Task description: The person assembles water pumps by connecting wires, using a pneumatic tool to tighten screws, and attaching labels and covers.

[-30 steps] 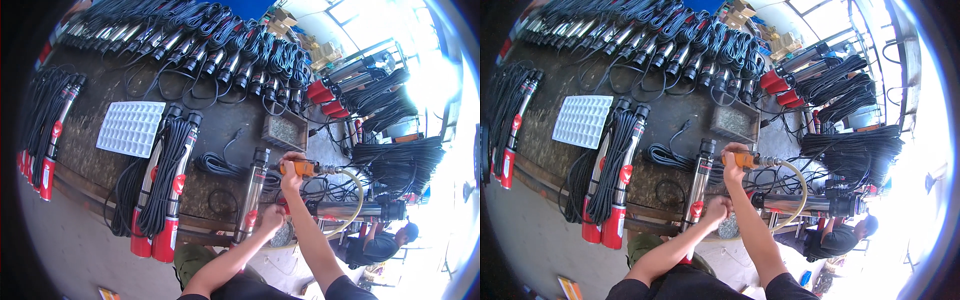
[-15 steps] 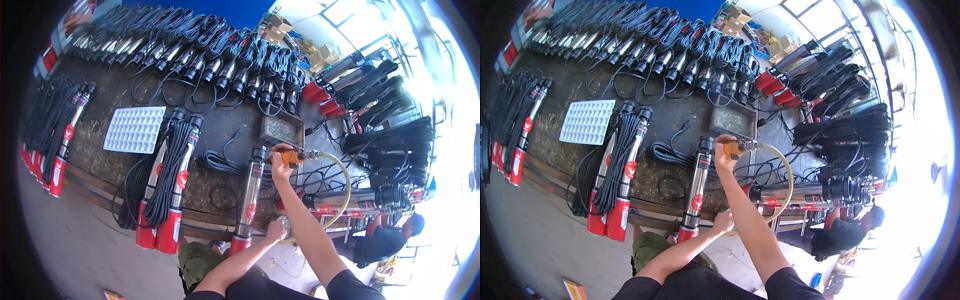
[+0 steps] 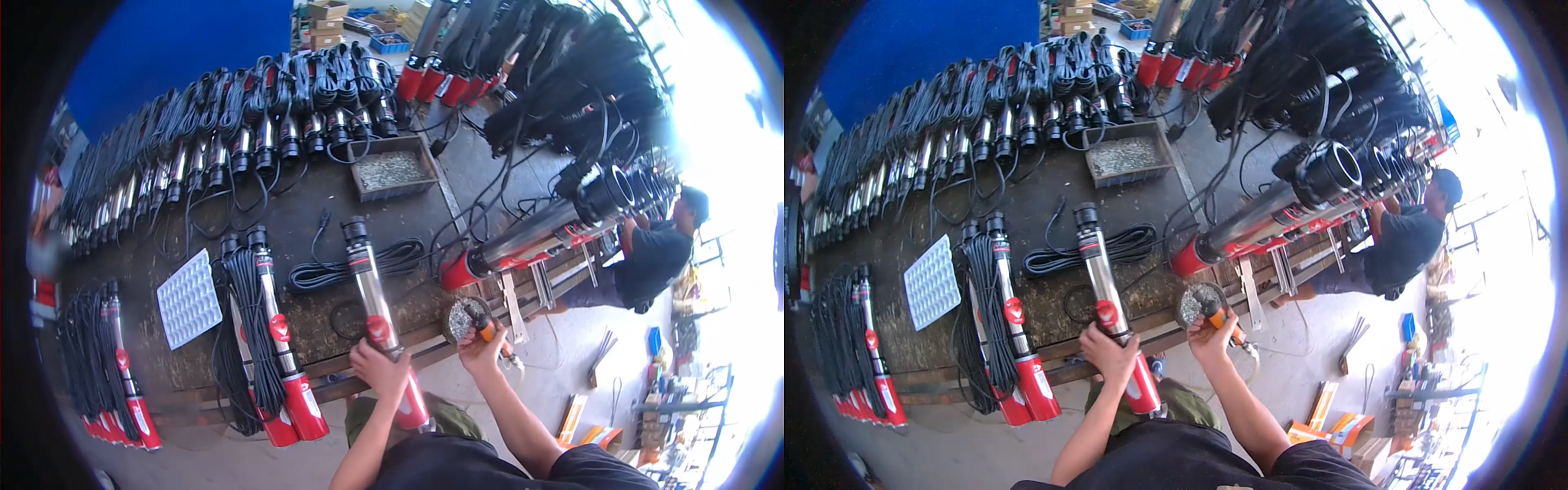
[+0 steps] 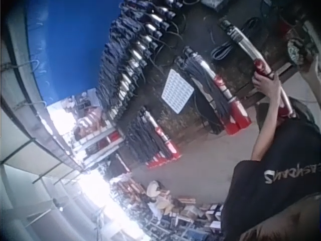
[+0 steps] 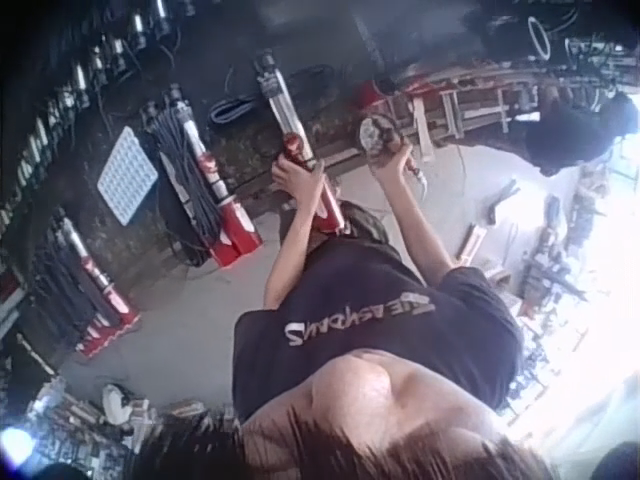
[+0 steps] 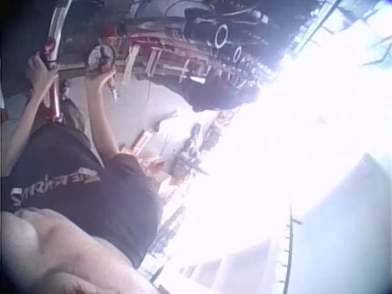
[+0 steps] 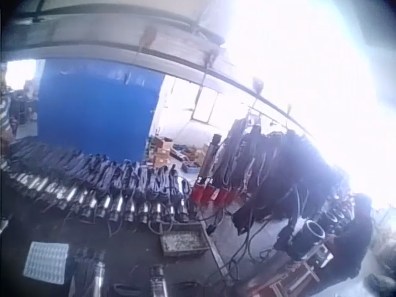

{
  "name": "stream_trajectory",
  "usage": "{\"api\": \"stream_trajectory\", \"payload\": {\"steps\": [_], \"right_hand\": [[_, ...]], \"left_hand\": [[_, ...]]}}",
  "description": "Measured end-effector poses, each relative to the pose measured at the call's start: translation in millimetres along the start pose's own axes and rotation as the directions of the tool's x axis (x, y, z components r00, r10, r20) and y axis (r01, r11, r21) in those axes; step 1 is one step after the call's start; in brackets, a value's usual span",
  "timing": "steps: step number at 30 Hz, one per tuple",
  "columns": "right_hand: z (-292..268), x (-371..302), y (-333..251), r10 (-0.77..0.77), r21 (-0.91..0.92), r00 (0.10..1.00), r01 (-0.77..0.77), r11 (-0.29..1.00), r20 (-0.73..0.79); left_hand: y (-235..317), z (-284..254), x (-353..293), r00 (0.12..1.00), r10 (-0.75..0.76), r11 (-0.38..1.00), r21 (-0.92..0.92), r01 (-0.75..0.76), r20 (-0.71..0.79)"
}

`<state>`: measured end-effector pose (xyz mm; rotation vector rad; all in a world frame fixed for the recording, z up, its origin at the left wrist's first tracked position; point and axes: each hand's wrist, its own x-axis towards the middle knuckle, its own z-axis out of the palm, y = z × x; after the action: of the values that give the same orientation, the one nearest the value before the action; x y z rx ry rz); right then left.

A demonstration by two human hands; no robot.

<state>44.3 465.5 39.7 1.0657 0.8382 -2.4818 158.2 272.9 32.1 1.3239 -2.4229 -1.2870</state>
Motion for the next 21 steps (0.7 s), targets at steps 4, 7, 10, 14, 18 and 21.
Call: {"api": "stream_trajectory", "payload": {"steps": [4, 7, 10, 14, 18, 21], "right_hand": [[-32, 58, -8, 0.173, 0.265, 0.984, -0.154, 0.952, -0.051], [-23, 70, -6, 0.195, 0.272, 0.981, -0.188, 0.944, 0.002], [-1, 52, 19, 0.207, -0.172, 0.966, -0.180, 0.969, 0.156], [53, 19, 124, 0.295, -0.821, 0.903, 0.102, 0.561, 0.313], [118, -36, 153, -0.020, -0.854, 0.934, 0.336, 0.397, 0.358], [90, -123, 128, -0.002, -0.682, 0.697, 0.702, 0.202, 0.717]], "left_hand": [[-43, -2, -3, 0.992, 0.088, 0.991, -0.096, -0.097, -0.095], [2, -21, 4, 0.993, -0.093, 0.964, 0.242, 0.108, -0.071], [-10, -35, 17, 0.984, -0.142, 0.928, 0.331, 0.170, -0.109], [-27, -34, 28, 0.995, -0.059, 0.948, 0.308, 0.082, -0.083], [-53, -15, 16, 0.996, -0.074, 0.962, 0.259, 0.083, -0.045], [-77, 14, 8, 0.996, -0.055, 0.993, 0.111, 0.046, 0.075]]}}
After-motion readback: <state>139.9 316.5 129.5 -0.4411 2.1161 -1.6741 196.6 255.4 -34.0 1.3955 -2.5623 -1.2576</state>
